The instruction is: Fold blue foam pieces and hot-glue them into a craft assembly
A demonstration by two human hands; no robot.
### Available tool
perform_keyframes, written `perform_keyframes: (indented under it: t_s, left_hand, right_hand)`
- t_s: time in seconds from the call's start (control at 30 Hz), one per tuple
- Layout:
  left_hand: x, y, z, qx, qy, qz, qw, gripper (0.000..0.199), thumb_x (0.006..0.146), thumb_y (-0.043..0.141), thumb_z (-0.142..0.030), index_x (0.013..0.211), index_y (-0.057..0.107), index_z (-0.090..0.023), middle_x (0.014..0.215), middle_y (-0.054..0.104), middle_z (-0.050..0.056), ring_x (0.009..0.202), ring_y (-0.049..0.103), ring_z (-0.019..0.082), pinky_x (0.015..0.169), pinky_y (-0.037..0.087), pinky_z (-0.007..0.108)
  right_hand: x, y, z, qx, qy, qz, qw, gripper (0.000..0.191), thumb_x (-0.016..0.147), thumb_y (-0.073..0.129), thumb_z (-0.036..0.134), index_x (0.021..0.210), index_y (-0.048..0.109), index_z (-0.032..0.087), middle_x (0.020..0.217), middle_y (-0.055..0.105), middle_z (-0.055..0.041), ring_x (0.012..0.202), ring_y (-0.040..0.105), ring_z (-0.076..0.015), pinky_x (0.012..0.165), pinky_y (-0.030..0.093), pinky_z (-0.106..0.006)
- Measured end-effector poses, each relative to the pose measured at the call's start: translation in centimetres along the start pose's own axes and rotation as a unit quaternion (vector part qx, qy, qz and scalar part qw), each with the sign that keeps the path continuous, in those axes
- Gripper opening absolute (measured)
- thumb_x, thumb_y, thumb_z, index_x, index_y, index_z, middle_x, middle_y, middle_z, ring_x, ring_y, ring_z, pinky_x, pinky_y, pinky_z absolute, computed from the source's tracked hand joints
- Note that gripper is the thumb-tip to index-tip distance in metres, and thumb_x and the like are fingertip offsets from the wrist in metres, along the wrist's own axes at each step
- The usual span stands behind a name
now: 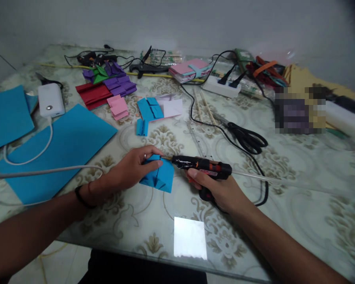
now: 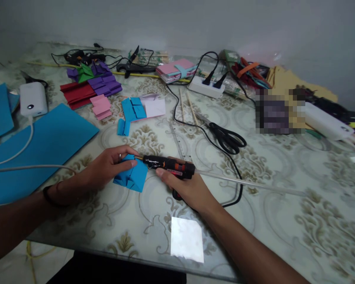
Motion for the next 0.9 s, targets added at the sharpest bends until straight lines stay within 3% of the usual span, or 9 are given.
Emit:
perform_keyframes:
  t_s: [0.3,0.7,0.9]
  left_hand:
    - [-0.04,0.01,-0.23,-0.001,-0.004,0.008,1.0,0.025,0.089,0.066,-0.037,0.102,0.068,-0.016,0.067,0.043,-0.006,0.059,0.037,0.01,0.05,0.028,0.02]
    - [0.0,0.01,0.64,-0.002,0.006,0.0,1.0,0.022,0.09,0.068,-0.038,0.098,0.067,-0.019,0.069,0.043,-0.005,0.061,0.04,0.01,0.051,0.029,0.02]
    - [0.12,-0.04,0.44,-0.006,-0.004,-0.005,1.0,0.03,0.088,0.069,-0.041,0.108,0.069,-0.018,0.072,0.053,-0.004,0.062,0.044,0.011,0.052,0.034,0.021]
  right_hand:
    - [0.17,0.0,-0.23,-0.017,-0.003,0.005,1.0,0.06,0.076,0.073,0.08,0.077,0.063,0.021,0.064,0.056,0.0009,0.055,0.048,-0.013,0.046,0.035,-0.026]
    - [0.15,0.34,0.59,-0.03,-0.021,-0.002,0.999,0.045,0.08,0.08,0.064,0.079,0.066,0.021,0.058,0.057,0.0026,0.049,0.045,-0.0112,0.043,0.033,-0.025]
    - [0.3,0.07,-0.31,-0.027,-0.021,0.004,0.999,0.051,0.08,0.078,0.067,0.068,0.066,0.019,0.06,0.061,-0.001,0.053,0.05,-0.0131,0.046,0.036,-0.027]
Point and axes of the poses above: each hand's wrist, its own x-axis towards the middle knuckle, its own y-axis out of the palm, z = x × y, the point moved 3 cm from there along x, towards the middle knuckle
